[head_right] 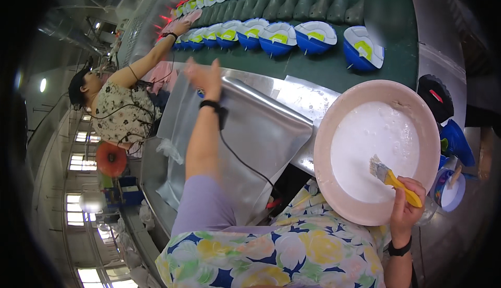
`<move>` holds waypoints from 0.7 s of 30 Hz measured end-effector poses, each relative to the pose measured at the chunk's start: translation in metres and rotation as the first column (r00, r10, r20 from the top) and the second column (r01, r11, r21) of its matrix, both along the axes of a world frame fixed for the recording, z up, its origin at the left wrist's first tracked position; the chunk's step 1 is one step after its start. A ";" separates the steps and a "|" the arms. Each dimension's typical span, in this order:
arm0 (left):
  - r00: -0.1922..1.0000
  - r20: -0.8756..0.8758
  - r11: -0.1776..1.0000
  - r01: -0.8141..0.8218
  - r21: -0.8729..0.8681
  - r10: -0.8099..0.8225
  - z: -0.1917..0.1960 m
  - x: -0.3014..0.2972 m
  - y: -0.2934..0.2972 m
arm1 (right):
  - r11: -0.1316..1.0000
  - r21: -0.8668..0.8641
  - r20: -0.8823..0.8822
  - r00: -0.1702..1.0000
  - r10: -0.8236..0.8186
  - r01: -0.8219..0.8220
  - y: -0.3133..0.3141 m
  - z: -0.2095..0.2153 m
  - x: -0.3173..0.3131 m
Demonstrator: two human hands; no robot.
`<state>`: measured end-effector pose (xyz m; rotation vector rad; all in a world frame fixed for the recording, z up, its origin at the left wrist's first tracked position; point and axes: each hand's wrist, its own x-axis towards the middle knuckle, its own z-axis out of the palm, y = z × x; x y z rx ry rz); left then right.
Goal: The person repeatedly picks up blue and green shoes from a conveyor belt, dips a brush into a bowl of white liquid, and applies the liquid to the inside of the shoes. The person then places the treated shoes onto a metal tray. Other workers are visible in the background performing similar tasks.
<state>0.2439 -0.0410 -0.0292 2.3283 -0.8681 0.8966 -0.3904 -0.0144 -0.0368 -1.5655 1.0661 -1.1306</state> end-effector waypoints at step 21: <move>0.408 -0.891 0.493 0.827 0.268 -0.201 0.024 -0.228 0.115 | 0.983 -0.178 -0.177 0.981 -0.082 0.050 -0.008 0.022 0.006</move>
